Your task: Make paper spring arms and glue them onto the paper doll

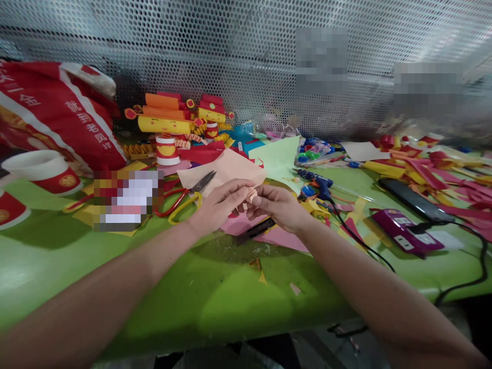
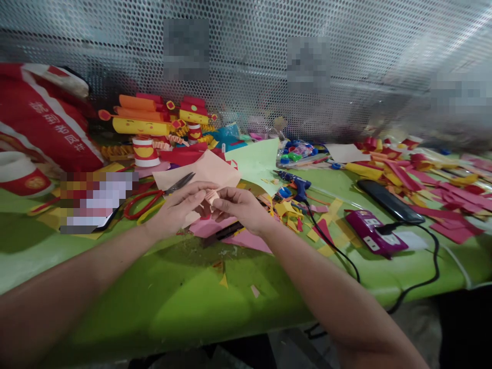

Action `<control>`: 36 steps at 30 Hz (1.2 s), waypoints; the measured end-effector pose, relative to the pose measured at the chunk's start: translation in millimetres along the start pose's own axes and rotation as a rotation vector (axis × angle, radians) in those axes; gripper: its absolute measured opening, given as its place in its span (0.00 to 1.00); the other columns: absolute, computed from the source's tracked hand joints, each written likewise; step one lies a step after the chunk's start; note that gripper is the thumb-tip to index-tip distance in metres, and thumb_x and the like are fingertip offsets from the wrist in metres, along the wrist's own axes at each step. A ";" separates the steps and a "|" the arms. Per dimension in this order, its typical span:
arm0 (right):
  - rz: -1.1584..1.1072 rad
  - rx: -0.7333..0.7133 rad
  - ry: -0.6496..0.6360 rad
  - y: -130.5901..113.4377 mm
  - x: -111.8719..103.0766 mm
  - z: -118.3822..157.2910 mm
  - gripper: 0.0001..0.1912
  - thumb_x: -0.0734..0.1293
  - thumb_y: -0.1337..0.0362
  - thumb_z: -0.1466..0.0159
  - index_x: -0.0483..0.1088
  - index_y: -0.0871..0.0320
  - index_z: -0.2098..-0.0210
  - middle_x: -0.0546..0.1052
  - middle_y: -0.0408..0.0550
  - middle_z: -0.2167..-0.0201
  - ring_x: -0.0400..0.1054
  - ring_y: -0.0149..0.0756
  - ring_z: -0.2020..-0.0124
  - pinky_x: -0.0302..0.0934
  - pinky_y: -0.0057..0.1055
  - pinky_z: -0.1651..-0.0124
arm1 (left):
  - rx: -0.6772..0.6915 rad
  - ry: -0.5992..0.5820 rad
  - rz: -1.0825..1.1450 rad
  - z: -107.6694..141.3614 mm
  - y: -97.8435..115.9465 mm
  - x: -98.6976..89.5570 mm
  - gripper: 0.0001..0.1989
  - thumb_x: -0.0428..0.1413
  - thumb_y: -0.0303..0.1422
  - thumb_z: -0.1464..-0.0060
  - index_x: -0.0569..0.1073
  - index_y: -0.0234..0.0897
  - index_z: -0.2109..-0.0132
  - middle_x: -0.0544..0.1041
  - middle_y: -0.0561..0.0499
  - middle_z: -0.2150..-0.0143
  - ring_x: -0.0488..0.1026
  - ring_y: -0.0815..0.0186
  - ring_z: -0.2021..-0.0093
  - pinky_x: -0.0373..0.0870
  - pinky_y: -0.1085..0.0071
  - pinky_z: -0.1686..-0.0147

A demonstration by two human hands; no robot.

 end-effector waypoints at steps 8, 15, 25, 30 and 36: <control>-0.177 0.104 -0.107 9.6 4.6 2.4 0.17 0.74 0.55 0.53 0.68 0.59 0.71 0.72 0.40 0.78 0.69 0.28 0.76 0.67 0.30 0.69 | 0.089 -0.034 -0.138 -2.2 4.9 1.3 0.15 0.56 0.35 0.51 0.70 0.34 0.55 0.75 0.48 0.59 0.72 0.69 0.66 0.70 0.72 0.69; -0.152 0.134 -0.083 11.1 -2.8 1.4 0.16 0.72 0.56 0.51 0.69 0.58 0.68 0.74 0.43 0.76 0.71 0.32 0.73 0.66 0.30 0.69 | 0.190 0.128 -0.455 -2.1 13.9 -12.2 0.10 0.58 0.33 0.52 0.72 0.35 0.61 0.74 0.52 0.66 0.69 0.72 0.71 0.69 0.74 0.70; -0.038 0.081 0.129 7.0 -20.0 0.8 0.20 0.71 0.54 0.52 0.69 0.57 0.63 0.73 0.46 0.66 0.68 0.30 0.68 0.65 0.29 0.69 | 0.333 0.119 -1.053 5.3 18.8 0.5 0.09 0.55 0.33 0.48 0.71 0.37 0.58 0.73 0.50 0.60 0.72 0.67 0.62 0.69 0.72 0.67; 0.131 0.058 0.203 5.2 -20.9 -0.3 0.20 0.73 0.63 0.54 0.68 0.58 0.63 0.73 0.45 0.68 0.67 0.28 0.70 0.63 0.27 0.69 | 0.349 0.147 -1.185 7.1 20.1 3.7 0.09 0.55 0.36 0.47 0.72 0.41 0.58 0.74 0.52 0.59 0.72 0.67 0.61 0.67 0.74 0.69; 0.114 0.052 0.221 4.1 -24.2 -0.9 0.19 0.72 0.65 0.53 0.67 0.60 0.63 0.73 0.43 0.71 0.67 0.27 0.71 0.63 0.28 0.68 | 0.376 0.156 -1.182 7.5 22.7 3.0 0.10 0.55 0.35 0.47 0.72 0.41 0.57 0.74 0.52 0.59 0.73 0.66 0.60 0.68 0.74 0.68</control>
Point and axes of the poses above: each hand's wrist, its own z-axis away from the middle knuckle, its own x-axis out of the palm, y = z × x, the point moved 10 cm from there along -z, towards the middle knuckle
